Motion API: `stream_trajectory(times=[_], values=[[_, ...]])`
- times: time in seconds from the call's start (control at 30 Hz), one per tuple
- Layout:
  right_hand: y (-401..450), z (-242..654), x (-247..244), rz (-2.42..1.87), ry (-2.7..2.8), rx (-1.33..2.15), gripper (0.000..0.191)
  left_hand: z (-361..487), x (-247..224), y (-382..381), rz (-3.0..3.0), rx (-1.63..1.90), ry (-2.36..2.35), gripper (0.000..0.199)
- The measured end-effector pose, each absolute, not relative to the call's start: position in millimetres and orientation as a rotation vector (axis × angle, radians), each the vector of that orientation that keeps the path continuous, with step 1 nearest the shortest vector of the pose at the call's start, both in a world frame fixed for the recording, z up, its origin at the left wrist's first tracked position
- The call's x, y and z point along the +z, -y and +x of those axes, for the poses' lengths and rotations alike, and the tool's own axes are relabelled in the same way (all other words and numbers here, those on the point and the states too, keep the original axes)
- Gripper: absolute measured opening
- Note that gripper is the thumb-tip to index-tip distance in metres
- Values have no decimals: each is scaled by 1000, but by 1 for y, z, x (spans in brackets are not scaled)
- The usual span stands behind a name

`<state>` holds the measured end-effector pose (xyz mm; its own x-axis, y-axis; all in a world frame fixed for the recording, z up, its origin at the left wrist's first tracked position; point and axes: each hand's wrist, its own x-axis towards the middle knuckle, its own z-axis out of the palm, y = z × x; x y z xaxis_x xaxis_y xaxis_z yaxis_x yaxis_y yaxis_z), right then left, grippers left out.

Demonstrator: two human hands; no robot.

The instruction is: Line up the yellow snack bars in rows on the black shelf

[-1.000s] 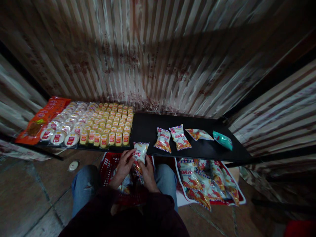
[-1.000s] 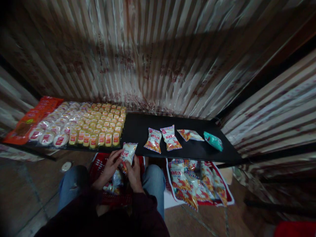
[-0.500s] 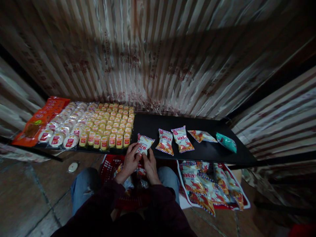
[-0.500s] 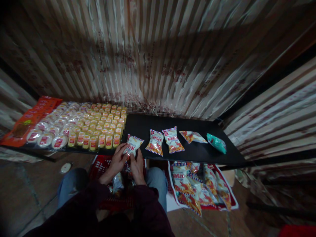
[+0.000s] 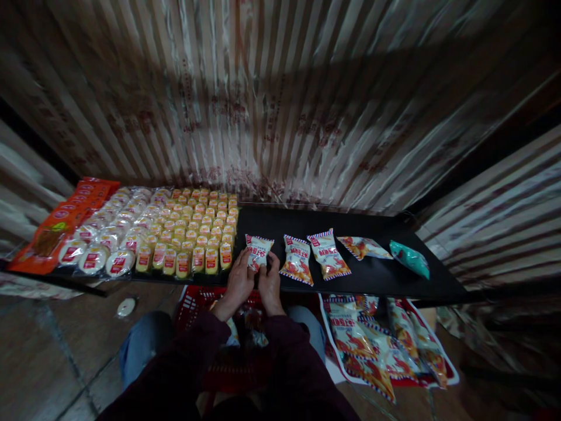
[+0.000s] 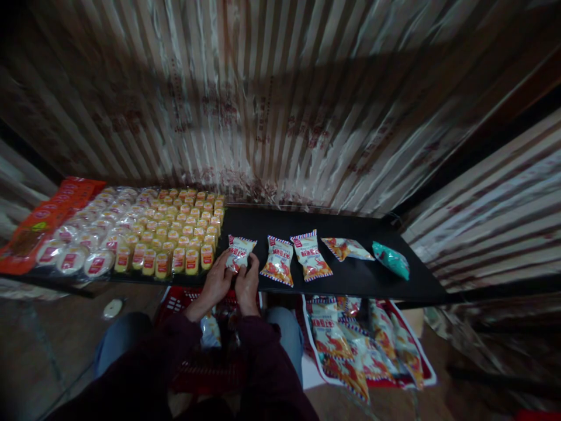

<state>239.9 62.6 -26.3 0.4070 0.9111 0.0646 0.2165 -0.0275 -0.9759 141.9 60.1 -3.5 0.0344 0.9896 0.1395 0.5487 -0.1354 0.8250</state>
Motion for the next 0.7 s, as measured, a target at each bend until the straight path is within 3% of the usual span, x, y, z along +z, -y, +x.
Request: stream_trajectory(times=[0.43, 0.7], values=[[-78, 249, -25, -1566, 1055, 775, 45, 161, 31, -71, 1767, 723, -1796, 51], [-88, 246, -28, -1506, 1006, 806, 49, 164, 21, -87, 1816, 779, -1781, 52]])
